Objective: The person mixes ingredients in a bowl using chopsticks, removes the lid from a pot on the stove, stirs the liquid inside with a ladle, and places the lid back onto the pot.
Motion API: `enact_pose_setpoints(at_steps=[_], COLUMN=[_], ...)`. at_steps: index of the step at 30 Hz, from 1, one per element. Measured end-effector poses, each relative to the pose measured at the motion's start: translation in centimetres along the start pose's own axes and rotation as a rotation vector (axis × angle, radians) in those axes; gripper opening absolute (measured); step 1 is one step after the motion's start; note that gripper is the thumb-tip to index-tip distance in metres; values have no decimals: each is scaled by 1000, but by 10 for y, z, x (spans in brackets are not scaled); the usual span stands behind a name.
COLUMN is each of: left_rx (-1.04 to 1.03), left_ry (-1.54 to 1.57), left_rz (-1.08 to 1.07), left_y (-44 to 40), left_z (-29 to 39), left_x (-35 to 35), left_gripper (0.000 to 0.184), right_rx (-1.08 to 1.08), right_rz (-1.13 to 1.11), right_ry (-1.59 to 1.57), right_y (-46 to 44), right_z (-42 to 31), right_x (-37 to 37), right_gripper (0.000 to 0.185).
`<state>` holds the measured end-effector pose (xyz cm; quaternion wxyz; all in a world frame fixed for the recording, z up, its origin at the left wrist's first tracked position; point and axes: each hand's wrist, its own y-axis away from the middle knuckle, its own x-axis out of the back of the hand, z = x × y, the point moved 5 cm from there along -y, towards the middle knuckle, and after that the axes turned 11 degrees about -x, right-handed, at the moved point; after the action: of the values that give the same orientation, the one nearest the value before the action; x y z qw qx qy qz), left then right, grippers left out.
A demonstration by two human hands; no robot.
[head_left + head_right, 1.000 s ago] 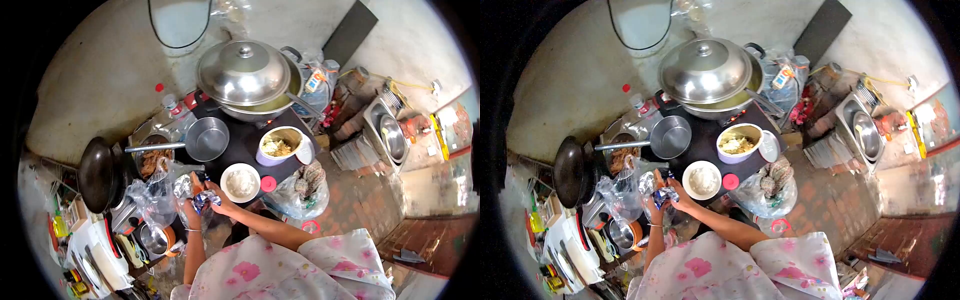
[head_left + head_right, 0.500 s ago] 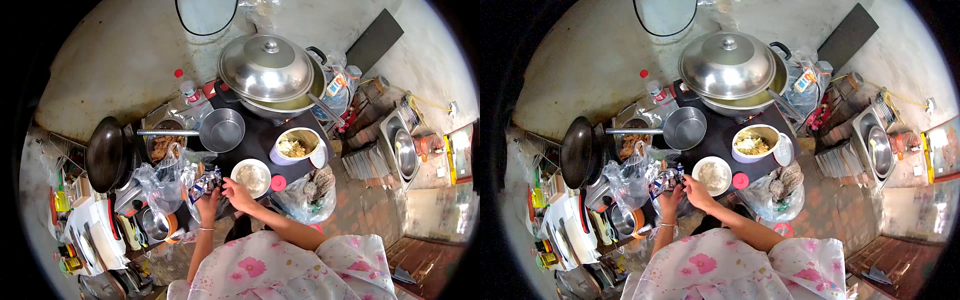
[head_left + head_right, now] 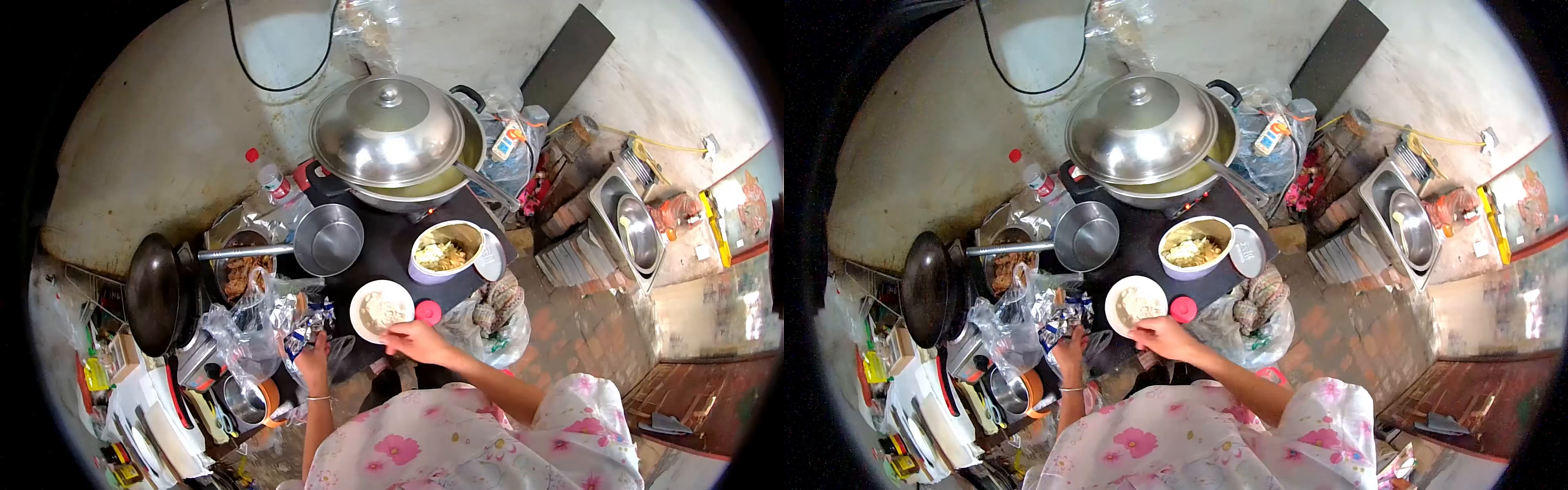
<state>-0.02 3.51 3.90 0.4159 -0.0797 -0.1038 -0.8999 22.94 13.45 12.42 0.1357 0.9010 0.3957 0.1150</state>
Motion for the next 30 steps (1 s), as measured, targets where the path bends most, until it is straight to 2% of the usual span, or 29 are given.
enact_pose_setpoints(at_steps=[3, 5, 6, 7, 8, 9, 11, 12, 13, 14, 15, 17, 18, 19, 21, 23, 25, 26, 27, 30], left_rx=[-20, -20, -48, -84, -58, -60, -276, -427, -434, -448, -454, -449, -423, -402, -461, -307, -293, -405, -513, -396], left_ry=[-22, -91, -113, -132, -129, -133, -124, -173, -175, -179, -183, -248, -258, -268, -340, -118, -183, -244, -303, -165], left_rz=[-33, -43, -9, 27, 60, 51, 29, 58, 52, 28, 2, 12, -14, -34, -22, -147, -174, -202, -232, -240], left_y=[7, 7, 12, 15, 20, 24, 23, 33, 34, 36, 42, 51, 62, 72, 90, 106, 112, 112, 116, 117], left_z=[8, 7, 15, 24, 28, 19, 8, 20, 19, 16, 11, 7, 11, 25, 59, 78, 82, 82, 86, 83], left_x=[6, 7, 10, 11, 10, 15, 21, 22, 25, 31, 36, 40, 39, 36, 16, -6, -13, -19, -27, -41], left_gripper=[18, 20, 22, 25, 33, 33, 40, 35, 35, 31, 27, 24, 23, 22, 19, 17, 14, 13, 13, 14], right_rx=[-272, -87, -120, -114, -174, -242, -195, -215, -223, -137, -143, -118, -171, -170, -367, -357, -489, -431, -430, -368], right_rz=[78, 292, 335, 343, 413, 482, 538, 632, 726, 951, 958, 1175, 1169, 1166, 1175, 1195, 1051, 1030, 1019, 952], right_ry=[-93, -198, -378, -386, -357, -326, -361, -331, -303, -141, -142, 136, 54, 48, 96, 188, -356, -456, -450, -667], right_y=[29, 44, 54, 59, 65, 73, 77, 84, 84, 87, 87, 82, 78, 71, 56, 46, 37, 28, 30, 28], right_z=[18, 24, 28, 37, 53, 68, 85, 93, 101, 103, 110, 120, 132, 137, 154, 156, 172, 188, 189, 190], right_x=[36, 61, 69, 78, 91, 103, 121, 132, 141, 153, 162, 185, 192, 198, 212, 217, 212, 212, 212, 210], right_gripper=[20, 20, 19, 19, 21, 25, 26, 27, 29, 33, 33, 47, 56, 56, 54, 47, 40, 31, 31, 26])
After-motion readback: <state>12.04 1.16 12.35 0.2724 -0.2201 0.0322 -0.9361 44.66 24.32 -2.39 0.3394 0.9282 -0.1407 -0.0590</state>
